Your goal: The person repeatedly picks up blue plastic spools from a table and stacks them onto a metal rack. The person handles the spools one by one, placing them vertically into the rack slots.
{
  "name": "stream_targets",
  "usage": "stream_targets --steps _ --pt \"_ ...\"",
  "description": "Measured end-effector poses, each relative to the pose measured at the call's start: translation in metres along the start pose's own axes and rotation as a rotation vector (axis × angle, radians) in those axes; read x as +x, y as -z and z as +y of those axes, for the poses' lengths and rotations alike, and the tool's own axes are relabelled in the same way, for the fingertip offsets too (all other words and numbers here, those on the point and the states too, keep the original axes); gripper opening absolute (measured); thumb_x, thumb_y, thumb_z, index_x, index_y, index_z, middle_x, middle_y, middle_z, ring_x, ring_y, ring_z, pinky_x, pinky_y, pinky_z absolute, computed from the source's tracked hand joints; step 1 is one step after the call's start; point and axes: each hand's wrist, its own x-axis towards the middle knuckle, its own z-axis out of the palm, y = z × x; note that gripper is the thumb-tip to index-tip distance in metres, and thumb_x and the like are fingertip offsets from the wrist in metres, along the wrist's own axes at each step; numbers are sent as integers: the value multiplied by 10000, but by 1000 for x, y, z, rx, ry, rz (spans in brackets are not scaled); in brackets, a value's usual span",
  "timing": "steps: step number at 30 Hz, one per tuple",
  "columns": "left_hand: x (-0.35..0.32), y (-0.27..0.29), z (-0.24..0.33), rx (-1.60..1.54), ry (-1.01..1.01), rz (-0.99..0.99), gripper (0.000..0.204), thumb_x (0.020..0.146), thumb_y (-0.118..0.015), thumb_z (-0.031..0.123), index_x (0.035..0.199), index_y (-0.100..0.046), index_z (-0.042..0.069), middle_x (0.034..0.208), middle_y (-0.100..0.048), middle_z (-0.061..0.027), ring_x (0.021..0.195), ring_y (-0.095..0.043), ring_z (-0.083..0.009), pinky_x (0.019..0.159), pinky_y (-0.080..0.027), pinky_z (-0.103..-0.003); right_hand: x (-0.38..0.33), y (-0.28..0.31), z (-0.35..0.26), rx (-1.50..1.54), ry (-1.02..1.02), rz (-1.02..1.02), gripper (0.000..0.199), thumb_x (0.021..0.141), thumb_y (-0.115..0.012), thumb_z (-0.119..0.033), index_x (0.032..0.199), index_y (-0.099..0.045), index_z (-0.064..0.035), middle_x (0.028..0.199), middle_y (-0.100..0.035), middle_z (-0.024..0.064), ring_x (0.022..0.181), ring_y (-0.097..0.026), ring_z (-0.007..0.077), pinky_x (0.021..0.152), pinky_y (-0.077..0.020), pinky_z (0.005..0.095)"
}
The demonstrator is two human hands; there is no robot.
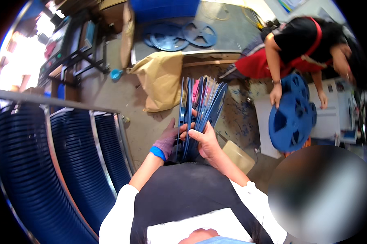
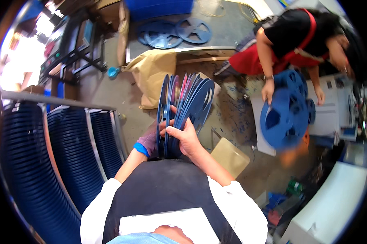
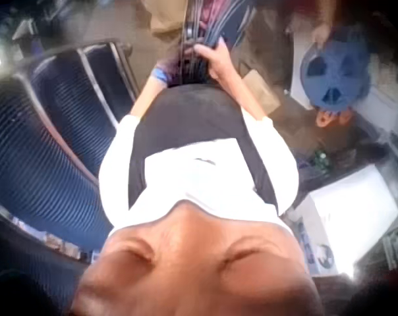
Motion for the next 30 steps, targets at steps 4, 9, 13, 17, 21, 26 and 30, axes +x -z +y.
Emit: stream_targets --steps 4,9,13,17,21,26,30 --pt "-79 -36 35 -37 -394 241 479 859 -658 205 1235 -472 -25 1060 -600 -95 936 -604 -186 825 -517 -333 17 14 -24 -73 -110 -3 544 806 -663 -148 1273 -421 -10 999 -626 150 855 -646 248 808 -533 383" --pt "-150 -28 53 -425 -736 -243 799 815 -690 436 1387 -350 -6 1288 -511 -146 1095 -545 -257 1008 -431 -376 37 36 -34 163 -155 -124 319 891 -561 -357 830 -506 -49 736 -490 33 614 -458 130 607 -404 290" --pt "-160 -10 34 -481 -979 -422 842 802 -674 511 1432 -315 82 1409 -410 -167 1164 -503 -258 1033 -420 -416 44 50 -47 249 -234 -217 452 938 -483 -457 714 -454 -66 642 -400 1 563 -393 110 573 -354 259" --pt "-169 -13 18 -476 -1084 -368 838 795 -671 531 1433 -328 109 1406 -416 -162 1187 -482 -263 1023 -427 -423 57 78 -56 456 -247 -369 461 917 -511 -463 687 -435 -71 614 -391 -1 521 -389 111 547 -356 260" --pt "-179 -24 12 -574 -1098 -294 848 786 -677 537 1414 -350 72 1391 -435 -152 1176 -492 -262 1010 -436 -406 67 86 -59 600 -189 -441 423 897 -557 -431 825 -491 -20 670 -453 7 530 -425 103 514 -347 269" --pt "-189 -18 25 -498 -1103 -205 918 737 -699 574 1383 -374 8 1335 -484 -144 1149 -516 -241 994 -444 -377 72 84 -52 711 -131 -475 447 866 -618 -423 930 -490 1 646 -435 -5 518 -417 96 505 -343 256" --pt "-225 -21 36 -345 -1194 -25 872 790 -649 563 1355 -385 -47 1267 -519 -185 1164 -509 -269 1022 -420 -390 83 66 -38 775 -133 -446 434 838 -663 -407 641 -424 -102 609 -396 -26 469 -376 82 480 -324 242"
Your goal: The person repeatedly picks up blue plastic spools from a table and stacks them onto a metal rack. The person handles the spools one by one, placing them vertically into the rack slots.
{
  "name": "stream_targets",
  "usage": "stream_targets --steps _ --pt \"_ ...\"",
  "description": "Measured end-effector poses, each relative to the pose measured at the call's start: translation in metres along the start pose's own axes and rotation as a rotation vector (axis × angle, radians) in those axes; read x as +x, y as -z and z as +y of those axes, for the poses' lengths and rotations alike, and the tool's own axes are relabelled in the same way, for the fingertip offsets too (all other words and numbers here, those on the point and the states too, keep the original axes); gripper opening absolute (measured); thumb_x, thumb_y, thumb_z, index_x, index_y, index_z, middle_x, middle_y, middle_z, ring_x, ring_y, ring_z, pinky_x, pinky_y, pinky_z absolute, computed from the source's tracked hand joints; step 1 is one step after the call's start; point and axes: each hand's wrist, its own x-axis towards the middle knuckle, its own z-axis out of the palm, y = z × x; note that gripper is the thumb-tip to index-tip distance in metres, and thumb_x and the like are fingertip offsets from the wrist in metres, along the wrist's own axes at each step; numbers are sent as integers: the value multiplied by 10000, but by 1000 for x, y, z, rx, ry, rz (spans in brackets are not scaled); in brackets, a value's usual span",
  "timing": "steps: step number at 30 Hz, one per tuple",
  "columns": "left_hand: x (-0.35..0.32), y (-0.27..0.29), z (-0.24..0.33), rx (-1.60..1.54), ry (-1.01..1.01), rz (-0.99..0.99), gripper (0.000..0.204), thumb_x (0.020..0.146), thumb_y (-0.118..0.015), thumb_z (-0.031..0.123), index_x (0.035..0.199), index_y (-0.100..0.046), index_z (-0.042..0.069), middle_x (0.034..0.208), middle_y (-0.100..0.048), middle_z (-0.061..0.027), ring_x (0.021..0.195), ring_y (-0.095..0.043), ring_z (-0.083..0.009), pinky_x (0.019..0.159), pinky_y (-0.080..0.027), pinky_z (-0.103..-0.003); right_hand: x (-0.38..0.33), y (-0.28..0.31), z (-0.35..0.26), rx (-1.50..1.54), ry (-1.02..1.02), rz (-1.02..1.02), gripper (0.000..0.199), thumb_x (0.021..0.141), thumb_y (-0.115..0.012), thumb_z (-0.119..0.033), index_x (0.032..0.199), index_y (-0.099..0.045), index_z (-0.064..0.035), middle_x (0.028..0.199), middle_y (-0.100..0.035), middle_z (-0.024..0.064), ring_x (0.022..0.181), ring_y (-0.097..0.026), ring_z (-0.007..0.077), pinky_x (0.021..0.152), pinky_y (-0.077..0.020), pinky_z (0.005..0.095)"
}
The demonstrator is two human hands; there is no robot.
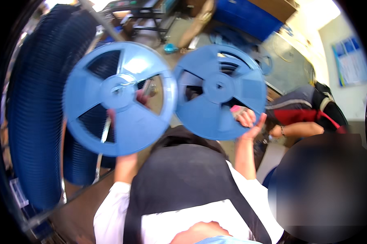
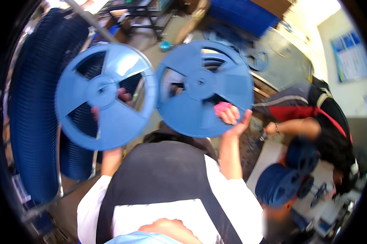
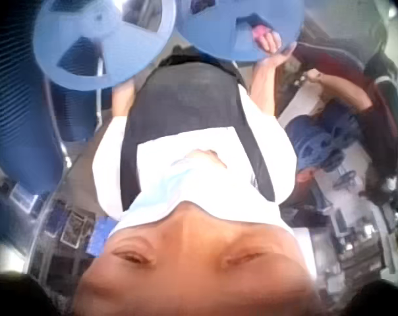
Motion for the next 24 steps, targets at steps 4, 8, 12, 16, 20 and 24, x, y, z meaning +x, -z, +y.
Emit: stream_targets --steps 4,8,12,16,20,24 --pt "4 33 8 -105 182 106 724 859 -601 498 1315 -438 -41 1234 -545 -185 1119 -551 -282 988 -448 -396 11 16 14 78 11 -80 409 851 -655 -404 690 -454 -86 631 -421 -22 504 -408 81 529 -354 253" --pt "13 15 -21 541 20 587 415 868 -663 232 1216 -535 46 1014 -621 -69 905 -577 -127 853 -465 -282 17 17 13 -7 -15 -101 454 870 -603 -471 676 -450 -90 623 -414 -18 518 -402 91 550 -360 256" --pt "33 -1 -41 908 -14 405 646 858 -667 162 1410 -348 57 1178 -545 -76 912 -531 -105 858 -440 -245 22 2 26 -55 -66 -72 480 869 -588 -506 657 -450 -98 611 -416 -15 526 -404 94 557 -360 249" --pt "37 -25 -88 1111 31 269 865 828 -692 137 1495 -146 59 1346 -455 -150 1124 -497 -162 973 -389 -261 19 -30 49 -264 -163 -132 524 834 -586 -588 673 -471 -103 576 -416 -16 533 -402 97 562 -353 242" --pt "30 -4 -125 988 202 122 902 825 -672 101 1498 -74 56 1363 -440 -176 1153 -510 -210 972 -404 -267 2 -46 53 -441 -296 -10 537 781 -632 -595 724 -512 -75 609 -488 14 563 -466 120 566 -381 244" --pt "35 -6 -106 618 397 21 916 853 -608 73 1493 47 70 1266 -517 -196 1071 -581 -228 934 -461 -313 3 -69 85 -615 -269 -26 468 766 -732 -406 963 -507 -45 687 -542 53 530 -518 146 521 -437 266"
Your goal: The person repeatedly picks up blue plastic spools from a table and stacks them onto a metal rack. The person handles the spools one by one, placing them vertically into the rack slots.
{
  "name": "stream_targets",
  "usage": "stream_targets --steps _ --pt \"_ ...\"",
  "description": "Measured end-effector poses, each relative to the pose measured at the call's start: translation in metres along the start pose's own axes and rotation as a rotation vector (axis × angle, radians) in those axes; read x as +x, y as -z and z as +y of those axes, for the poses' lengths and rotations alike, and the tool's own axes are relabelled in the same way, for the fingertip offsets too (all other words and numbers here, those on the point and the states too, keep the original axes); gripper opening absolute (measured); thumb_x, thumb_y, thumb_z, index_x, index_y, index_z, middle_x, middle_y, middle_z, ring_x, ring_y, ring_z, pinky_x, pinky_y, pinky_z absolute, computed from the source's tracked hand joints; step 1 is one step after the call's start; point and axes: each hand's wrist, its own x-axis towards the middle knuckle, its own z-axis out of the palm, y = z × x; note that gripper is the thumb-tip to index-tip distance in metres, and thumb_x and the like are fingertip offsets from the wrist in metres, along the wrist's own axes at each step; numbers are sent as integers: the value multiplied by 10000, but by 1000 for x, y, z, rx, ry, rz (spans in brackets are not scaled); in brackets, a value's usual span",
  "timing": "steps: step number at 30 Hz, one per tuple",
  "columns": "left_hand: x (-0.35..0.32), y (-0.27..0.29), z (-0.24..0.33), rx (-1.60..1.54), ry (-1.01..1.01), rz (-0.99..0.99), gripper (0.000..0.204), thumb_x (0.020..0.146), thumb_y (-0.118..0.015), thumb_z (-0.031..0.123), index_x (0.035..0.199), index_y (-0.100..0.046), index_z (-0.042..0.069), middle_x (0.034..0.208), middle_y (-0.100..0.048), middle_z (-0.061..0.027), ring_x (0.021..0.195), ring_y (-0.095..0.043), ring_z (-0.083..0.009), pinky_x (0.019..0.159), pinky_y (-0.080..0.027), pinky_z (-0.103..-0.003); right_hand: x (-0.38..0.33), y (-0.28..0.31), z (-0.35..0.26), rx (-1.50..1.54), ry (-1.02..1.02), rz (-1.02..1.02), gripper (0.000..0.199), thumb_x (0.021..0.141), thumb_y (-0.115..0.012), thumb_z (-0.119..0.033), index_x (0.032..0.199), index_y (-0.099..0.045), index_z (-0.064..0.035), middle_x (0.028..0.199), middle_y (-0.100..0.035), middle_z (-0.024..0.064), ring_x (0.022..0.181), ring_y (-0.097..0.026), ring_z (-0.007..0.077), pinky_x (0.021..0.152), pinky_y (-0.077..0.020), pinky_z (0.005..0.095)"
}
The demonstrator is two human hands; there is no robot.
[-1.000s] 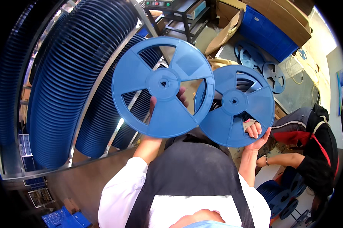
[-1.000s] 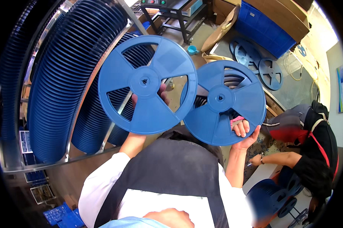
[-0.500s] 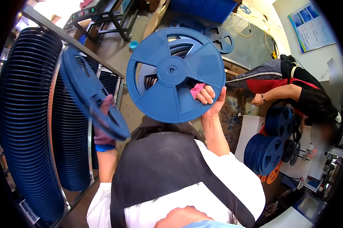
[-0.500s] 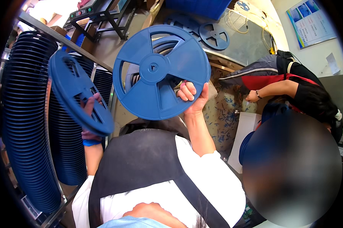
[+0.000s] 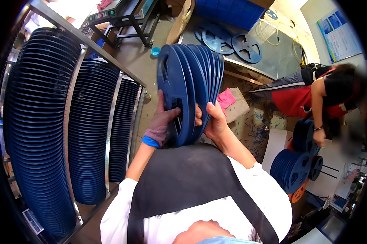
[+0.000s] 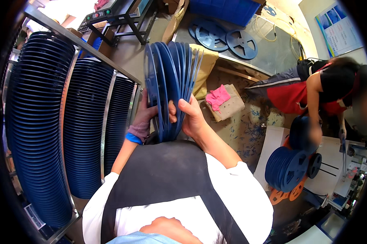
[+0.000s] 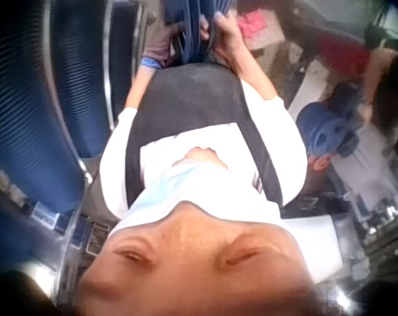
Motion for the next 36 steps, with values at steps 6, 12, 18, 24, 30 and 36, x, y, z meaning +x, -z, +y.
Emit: stream_targets --steps 6,12,18,24,30,36 --pt "3 -24 13 -25 74 -186 810 864 -612 124 1461 -69 56 991 -640 -115 852 -644 -202 779 -522 -323 -8 -10 -10 -56 -5 33 677 777 -748 -303 1312 -398 -80 728 -561 78 571 -546 171 554 -457 283" --pt "11 1 -23 -244 162 -91 657 795 -645 150 1371 -353 30 1097 -594 -90 983 -595 -186 816 -512 -319 -15 -27 -14 -184 -56 198 609 826 -684 -203 1329 -386 -33 910 -650 154 799 -658 232 695 -518 331" --pt "-26 9 16 -596 83 -340 606 748 -685 244 1258 -455 9 1098 -575 -104 991 -591 -275 924 -498 -402 -42 10 -34 -83 32 437 360 908 -583 -268 1152 -504 -15 752 -573 50 639 -554 149 634 -480 299" --pt "-52 -4 31 -625 -211 -200 835 731 -673 602 1218 -486 -50 1071 -572 -187 1050 -594 -370 934 -505 -455 -63 57 -52 260 191 225 310 974 -473 -360 970 -526 -54 628 -413 -2 515 -389 98 502 -349 257" --pt "-54 16 36 -788 -50 -385 805 712 -764 498 1290 -412 61 1205 -509 -104 1169 -482 -275 1056 -372 -412 -78 69 -63 342 322 -29 395 936 -525 -447 975 -459 -59 581 -368 -17 452 -363 82 461 -307 238" --pt "-37 87 18 -832 -61 -697 751 704 -811 389 1253 -400 84 1239 -478 -96 1277 -382 -291 1109 -313 -434 -81 105 -68 424 448 -167 399 895 -608 -430 932 -452 -64 511 -397 -37 401 -410 47 421 -322 202"
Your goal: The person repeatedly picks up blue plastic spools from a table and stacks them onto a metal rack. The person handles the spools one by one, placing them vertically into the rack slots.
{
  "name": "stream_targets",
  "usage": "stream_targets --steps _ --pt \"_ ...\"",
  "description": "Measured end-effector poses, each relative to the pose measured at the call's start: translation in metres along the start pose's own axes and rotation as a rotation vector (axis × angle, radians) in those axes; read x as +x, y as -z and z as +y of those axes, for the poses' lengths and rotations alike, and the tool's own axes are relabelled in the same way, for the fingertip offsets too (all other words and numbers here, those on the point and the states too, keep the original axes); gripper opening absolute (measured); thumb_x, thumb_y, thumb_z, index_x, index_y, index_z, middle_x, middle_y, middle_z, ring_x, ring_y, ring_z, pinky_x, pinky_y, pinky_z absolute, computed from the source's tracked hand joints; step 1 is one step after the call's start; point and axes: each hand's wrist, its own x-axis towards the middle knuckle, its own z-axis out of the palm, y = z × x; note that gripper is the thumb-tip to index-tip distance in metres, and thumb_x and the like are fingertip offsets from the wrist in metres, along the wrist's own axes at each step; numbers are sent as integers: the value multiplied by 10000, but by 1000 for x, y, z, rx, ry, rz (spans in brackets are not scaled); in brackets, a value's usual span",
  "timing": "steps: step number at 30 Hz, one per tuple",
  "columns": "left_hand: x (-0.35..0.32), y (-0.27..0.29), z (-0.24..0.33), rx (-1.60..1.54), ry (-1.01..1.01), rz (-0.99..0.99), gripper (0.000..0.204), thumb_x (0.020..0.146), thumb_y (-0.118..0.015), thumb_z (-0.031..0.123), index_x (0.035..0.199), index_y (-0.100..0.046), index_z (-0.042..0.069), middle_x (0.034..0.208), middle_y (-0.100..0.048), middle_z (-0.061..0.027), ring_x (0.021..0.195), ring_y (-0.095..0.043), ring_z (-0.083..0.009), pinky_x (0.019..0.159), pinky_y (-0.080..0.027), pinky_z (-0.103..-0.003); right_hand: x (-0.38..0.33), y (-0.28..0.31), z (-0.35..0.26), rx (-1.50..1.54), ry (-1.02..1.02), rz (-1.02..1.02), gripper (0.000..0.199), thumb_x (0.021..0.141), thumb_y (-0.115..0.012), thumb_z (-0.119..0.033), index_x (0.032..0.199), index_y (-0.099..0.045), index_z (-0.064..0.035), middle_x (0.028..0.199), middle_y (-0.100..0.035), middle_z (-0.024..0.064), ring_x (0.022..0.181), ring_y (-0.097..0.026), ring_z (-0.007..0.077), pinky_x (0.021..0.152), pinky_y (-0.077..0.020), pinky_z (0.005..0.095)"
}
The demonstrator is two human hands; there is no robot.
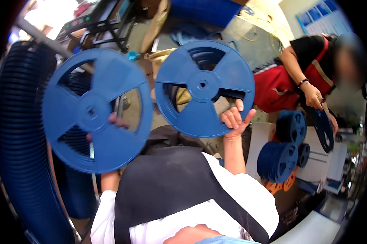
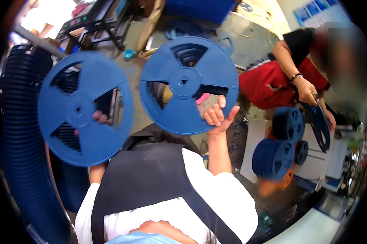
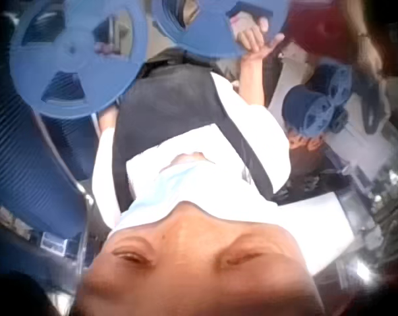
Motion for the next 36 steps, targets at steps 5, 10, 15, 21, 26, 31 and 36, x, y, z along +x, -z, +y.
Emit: stream_targets --steps 5,10,15,21,26,31,36 --pt "-2 0 19 120 -115 -146 735 765 -772 355 1290 -367 39 1273 -452 -136 1295 -369 -305 1147 -243 -455 8 11 -1 87 58 -110 386 912 -587 -423 907 -441 -65 487 -386 -41 384 -399 38 412 -325 192" --pt "9 -24 16 277 -204 51 865 810 -676 485 1407 -288 -6 1318 -453 -191 1294 -390 -340 1116 -291 -452 13 4 9 115 68 -99 391 909 -592 -426 902 -435 -68 490 -385 -40 381 -383 46 402 -310 195" --pt "32 -47 -8 433 -148 622 671 852 -632 423 1313 -431 -23 1159 -559 -126 1034 -562 -235 944 -456 -381 34 -28 28 -132 -85 -129 494 872 -563 -554 956 -467 -76 527 -403 -34 419 -405 66 410 -301 217" --pt "77 5 -56 880 -22 573 500 921 -528 439 1238 -520 52 1058 -618 -89 928 -615 -185 837 -508 -321 47 -62 130 -876 -482 -117 672 744 -686 -597 998 -496 -5 554 -509 55 453 -485 132 446 -358 248" --pt "72 11 -63 636 -73 519 539 912 -531 454 1263 -492 46 1097 -597 -96 973 -595 -194 881 -479 -339 57 -82 148 -968 -723 -233 562 784 -729 -456 1023 -479 -13 745 -529 36 534 -504 106 492 -406 232" --pt "69 1 -53 542 -99 443 581 904 -535 470 1287 -464 40 1136 -577 -103 1018 -575 -202 925 -450 -357 62 -89 152 -996 -829 -289 528 812 -721 -389 1078 -482 -1 824 -579 72 671 -578 135 614 -465 262" --pt "66 -7 -42 493 -147 354 623 895 -538 486 1312 -437 35 1175 -556 -110 1062 -555 -211 968 -422 -375 59 -91 143 -1068 -665 -80 477 848 -690 -267 1173 -507 30 998 -642 111 950 -609 166 873 -469 318"
